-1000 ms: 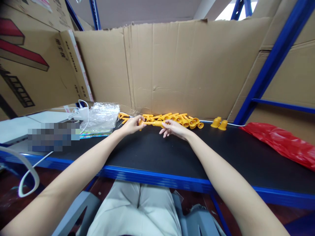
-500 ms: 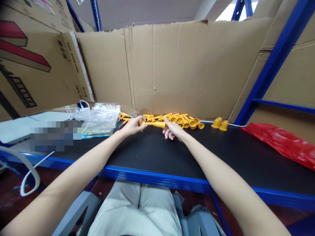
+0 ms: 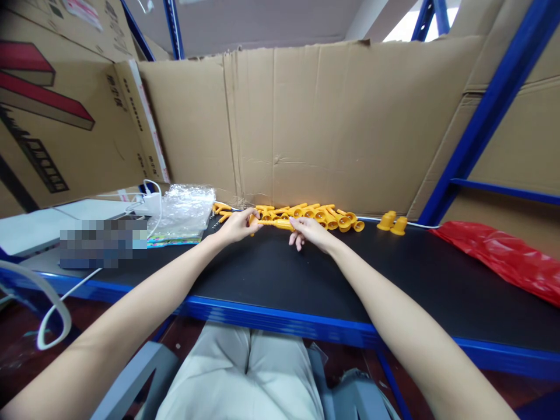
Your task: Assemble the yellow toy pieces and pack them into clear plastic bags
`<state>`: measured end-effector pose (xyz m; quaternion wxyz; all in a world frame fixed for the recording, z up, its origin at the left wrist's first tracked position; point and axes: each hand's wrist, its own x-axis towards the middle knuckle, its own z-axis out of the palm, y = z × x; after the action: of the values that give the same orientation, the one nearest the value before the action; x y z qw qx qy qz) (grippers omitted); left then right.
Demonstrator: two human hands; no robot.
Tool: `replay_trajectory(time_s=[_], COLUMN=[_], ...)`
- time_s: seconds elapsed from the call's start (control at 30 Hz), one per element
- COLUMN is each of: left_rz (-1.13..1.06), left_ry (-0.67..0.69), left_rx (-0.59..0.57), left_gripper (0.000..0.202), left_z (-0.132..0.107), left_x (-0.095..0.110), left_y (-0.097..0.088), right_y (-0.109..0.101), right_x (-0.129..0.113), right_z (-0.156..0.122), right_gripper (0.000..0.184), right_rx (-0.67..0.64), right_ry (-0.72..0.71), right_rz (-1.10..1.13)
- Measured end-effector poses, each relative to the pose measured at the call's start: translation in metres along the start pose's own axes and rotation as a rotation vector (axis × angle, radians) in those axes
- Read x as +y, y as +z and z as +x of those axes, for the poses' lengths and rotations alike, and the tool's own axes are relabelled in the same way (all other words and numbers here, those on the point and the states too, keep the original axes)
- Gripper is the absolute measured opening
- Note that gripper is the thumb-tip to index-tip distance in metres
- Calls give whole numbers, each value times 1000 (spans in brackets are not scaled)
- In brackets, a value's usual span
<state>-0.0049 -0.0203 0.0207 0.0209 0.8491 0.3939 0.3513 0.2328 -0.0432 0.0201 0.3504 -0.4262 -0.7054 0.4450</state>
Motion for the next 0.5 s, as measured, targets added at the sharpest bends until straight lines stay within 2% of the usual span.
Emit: replay_trajectory(time_s=[0.3,0.43,0.5], left_rz=[-15,-44,-55], left_ry=[61,21,6], left_rx=[43,48,63], left_gripper=[21,21,22], left_z=[0,1,2], left_x=[3,3,2], left_y=[6,5,4], right_y=[7,2,-2], right_x=[0,-5,-6], right_z=[2,2,1], right_gripper=[63,65,55], right_rx=[189,167,123], right_ry=[93,116,76], right_rz=[-50,-74,-63])
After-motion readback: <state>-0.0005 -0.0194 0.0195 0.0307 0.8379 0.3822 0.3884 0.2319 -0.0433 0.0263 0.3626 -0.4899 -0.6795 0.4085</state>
